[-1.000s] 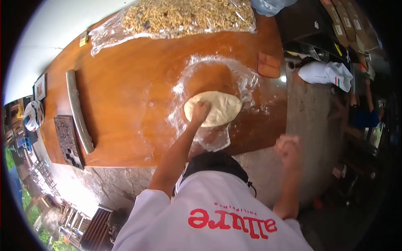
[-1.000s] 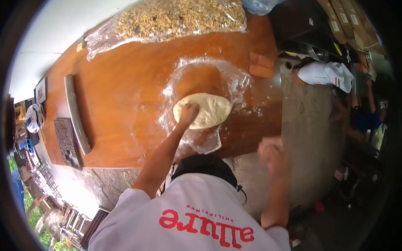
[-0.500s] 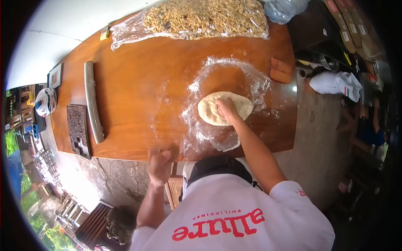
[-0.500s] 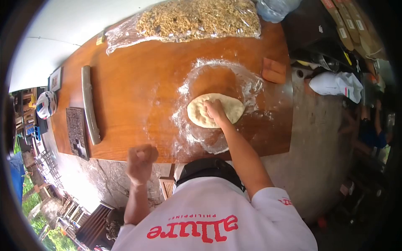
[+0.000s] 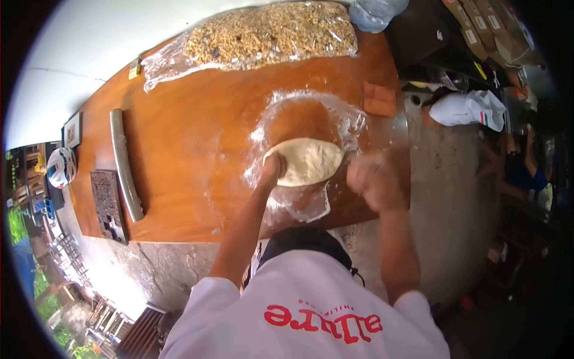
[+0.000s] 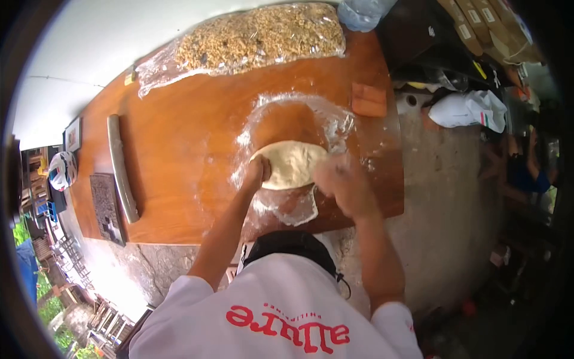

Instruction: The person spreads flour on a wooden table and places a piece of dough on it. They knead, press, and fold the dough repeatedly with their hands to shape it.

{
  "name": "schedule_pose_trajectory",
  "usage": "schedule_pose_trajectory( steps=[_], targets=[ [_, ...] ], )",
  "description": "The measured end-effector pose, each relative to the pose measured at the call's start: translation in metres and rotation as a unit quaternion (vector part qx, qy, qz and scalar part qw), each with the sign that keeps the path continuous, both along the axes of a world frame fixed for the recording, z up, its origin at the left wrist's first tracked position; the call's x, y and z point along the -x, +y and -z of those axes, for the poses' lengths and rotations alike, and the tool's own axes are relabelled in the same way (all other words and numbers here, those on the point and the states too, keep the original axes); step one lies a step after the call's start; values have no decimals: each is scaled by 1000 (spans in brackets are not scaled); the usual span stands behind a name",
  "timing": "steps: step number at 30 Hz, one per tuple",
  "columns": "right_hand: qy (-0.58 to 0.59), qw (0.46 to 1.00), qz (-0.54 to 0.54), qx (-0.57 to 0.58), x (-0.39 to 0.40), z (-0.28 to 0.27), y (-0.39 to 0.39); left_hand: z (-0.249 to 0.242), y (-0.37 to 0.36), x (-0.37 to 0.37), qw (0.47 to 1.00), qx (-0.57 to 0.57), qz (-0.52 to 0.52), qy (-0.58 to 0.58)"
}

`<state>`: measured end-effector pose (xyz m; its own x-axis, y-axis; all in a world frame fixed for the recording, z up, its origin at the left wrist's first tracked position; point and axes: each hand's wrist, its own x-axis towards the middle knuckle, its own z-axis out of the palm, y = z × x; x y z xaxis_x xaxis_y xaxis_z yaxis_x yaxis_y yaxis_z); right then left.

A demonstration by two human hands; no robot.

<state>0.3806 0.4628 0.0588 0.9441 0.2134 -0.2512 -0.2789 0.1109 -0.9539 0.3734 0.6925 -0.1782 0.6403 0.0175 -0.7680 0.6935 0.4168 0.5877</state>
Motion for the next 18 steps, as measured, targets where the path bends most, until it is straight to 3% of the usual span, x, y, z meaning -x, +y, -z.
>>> schedule_pose_trajectory(
  steps=[1,2,4,6,7,9,11,13,14,15,17,18],
  targets=[
    [-93,991,-99,4,-28,-50,9,-11,0,5,999,53,8,11],
    [-129,983,-96,-84,-45,-90,24,-25,-1,0,994,106,16,14],
    [-171,936,-106,-288,-71,-120,30,-74,-5,-3,996,83,30,-16],
    [-126,931,-79,-335,-81,-80,35,-116,-4,-9,986,91,23,-136],
    [-89,919,-53,-380,-82,-47,39,-139,-5,-17,986,90,17,-140],
    [130,959,64,-244,-58,88,59,-189,-7,-33,976,76,-29,-204],
    [344,923,144,-90,-26,230,68,-248,-6,-51,954,53,-2,-296],
    [332,927,136,-107,-45,240,70,-296,-11,-64,917,-26,-66,-393],
    [347,920,138,-119,-27,243,65,-326,-8,-67,889,2,-5,-458],
    [347,919,145,-119,-23,240,59,-359,-7,-71,902,74,14,-426],
    [456,867,12,-203,-45,229,46,-384,-17,-71,902,58,-1,-427],
    [405,897,11,-177,-50,211,39,-386,-24,-69,910,54,-26,-409]
  ],
)
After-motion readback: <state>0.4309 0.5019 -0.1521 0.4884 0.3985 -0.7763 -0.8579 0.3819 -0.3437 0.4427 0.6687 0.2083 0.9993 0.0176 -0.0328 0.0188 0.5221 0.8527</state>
